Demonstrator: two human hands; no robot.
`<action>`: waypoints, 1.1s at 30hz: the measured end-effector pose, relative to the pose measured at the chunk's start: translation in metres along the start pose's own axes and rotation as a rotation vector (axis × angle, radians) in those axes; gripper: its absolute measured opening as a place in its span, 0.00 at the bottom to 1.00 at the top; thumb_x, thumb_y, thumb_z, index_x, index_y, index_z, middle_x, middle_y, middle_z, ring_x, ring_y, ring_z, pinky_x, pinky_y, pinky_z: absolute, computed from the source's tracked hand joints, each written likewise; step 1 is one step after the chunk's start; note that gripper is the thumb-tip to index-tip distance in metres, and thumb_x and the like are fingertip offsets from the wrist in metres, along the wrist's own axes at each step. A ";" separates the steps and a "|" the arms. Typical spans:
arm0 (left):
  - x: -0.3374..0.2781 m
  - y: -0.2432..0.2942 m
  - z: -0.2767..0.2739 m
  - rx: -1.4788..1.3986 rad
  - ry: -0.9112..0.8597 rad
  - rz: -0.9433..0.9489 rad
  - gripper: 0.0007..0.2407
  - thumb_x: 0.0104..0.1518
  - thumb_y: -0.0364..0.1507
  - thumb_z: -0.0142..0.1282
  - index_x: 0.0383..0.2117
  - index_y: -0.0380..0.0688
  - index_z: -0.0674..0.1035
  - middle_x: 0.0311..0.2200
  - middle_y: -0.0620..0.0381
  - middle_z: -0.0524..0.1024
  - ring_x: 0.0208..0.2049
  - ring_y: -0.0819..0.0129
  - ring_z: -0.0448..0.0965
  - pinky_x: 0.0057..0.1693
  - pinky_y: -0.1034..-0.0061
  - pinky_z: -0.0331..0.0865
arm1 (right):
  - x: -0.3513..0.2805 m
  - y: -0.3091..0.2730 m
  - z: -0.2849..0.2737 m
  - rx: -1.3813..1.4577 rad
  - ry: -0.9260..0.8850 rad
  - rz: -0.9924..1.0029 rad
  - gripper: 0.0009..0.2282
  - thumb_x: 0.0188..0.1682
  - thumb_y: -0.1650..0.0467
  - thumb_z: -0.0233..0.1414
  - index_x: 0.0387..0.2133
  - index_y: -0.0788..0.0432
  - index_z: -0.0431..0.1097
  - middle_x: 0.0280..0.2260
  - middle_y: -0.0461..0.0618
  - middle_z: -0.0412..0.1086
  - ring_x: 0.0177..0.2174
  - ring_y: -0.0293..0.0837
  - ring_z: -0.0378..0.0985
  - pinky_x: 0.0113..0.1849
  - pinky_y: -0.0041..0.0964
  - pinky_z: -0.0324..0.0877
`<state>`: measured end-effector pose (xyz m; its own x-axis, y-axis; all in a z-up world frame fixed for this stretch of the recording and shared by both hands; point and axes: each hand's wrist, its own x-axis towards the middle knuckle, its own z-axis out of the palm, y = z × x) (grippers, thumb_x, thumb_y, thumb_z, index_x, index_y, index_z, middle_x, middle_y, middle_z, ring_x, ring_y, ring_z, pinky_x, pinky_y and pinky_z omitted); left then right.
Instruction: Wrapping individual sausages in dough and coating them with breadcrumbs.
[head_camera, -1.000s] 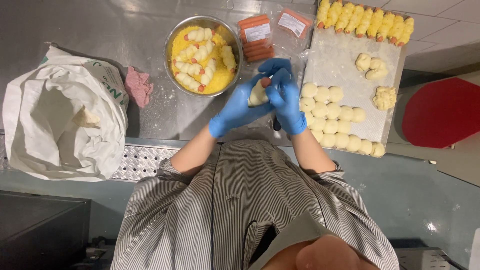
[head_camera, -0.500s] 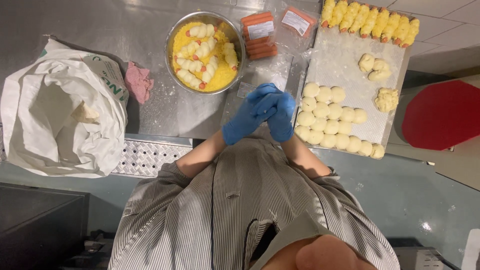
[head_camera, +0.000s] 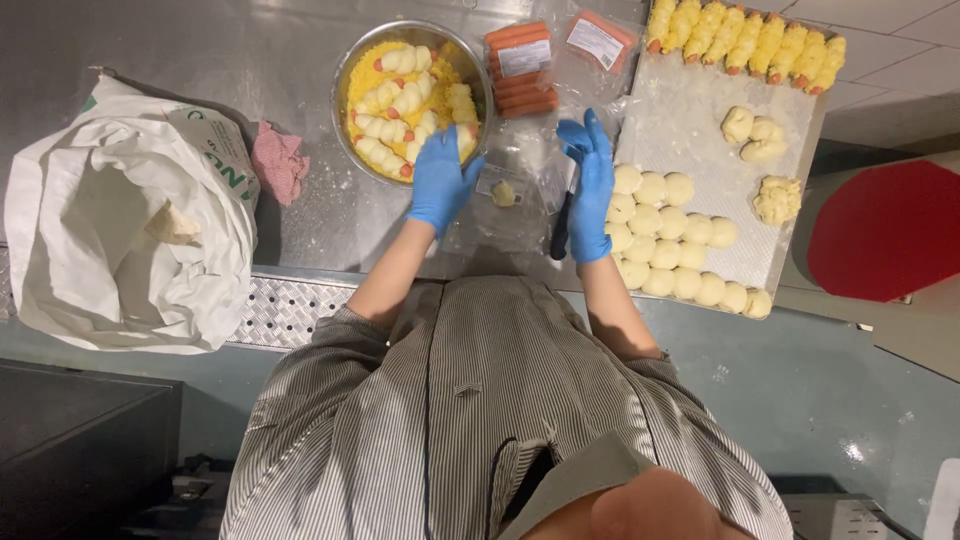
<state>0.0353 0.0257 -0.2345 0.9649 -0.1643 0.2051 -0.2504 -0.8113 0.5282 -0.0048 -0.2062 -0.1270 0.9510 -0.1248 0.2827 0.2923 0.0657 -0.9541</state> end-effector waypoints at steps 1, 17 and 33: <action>-0.003 -0.006 0.009 -0.001 -0.001 0.005 0.19 0.58 0.41 0.62 0.42 0.35 0.77 0.36 0.42 0.77 0.39 0.45 0.77 0.46 0.56 0.70 | -0.001 0.008 -0.010 -0.001 0.004 -0.002 0.27 0.65 0.57 0.34 0.71 0.63 0.50 0.61 0.52 0.67 0.58 0.43 0.71 0.62 0.39 0.63; 0.010 0.024 -0.032 0.181 0.130 0.105 0.22 0.57 0.36 0.61 0.49 0.28 0.73 0.60 0.33 0.66 0.65 0.32 0.58 0.68 0.45 0.46 | -0.027 0.046 -0.100 -0.043 0.103 0.096 0.35 0.55 0.77 0.53 0.73 0.55 0.40 0.70 0.53 0.51 0.62 0.46 0.64 0.61 0.38 0.63; 0.002 0.051 -0.038 -0.198 0.091 0.309 0.22 0.58 0.21 0.60 0.60 0.40 0.71 0.59 0.44 0.74 0.57 0.47 0.74 0.62 0.59 0.67 | 0.086 0.192 -0.398 -1.070 0.540 0.314 0.35 0.40 0.60 0.71 0.61 0.55 0.65 0.66 0.69 0.45 0.63 0.65 0.55 0.59 0.52 0.62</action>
<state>0.0214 0.0054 -0.1758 0.8328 -0.3266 0.4469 -0.5474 -0.6056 0.5775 0.0929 -0.5981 -0.3253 0.7279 -0.6581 0.1924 -0.4110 -0.6434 -0.6458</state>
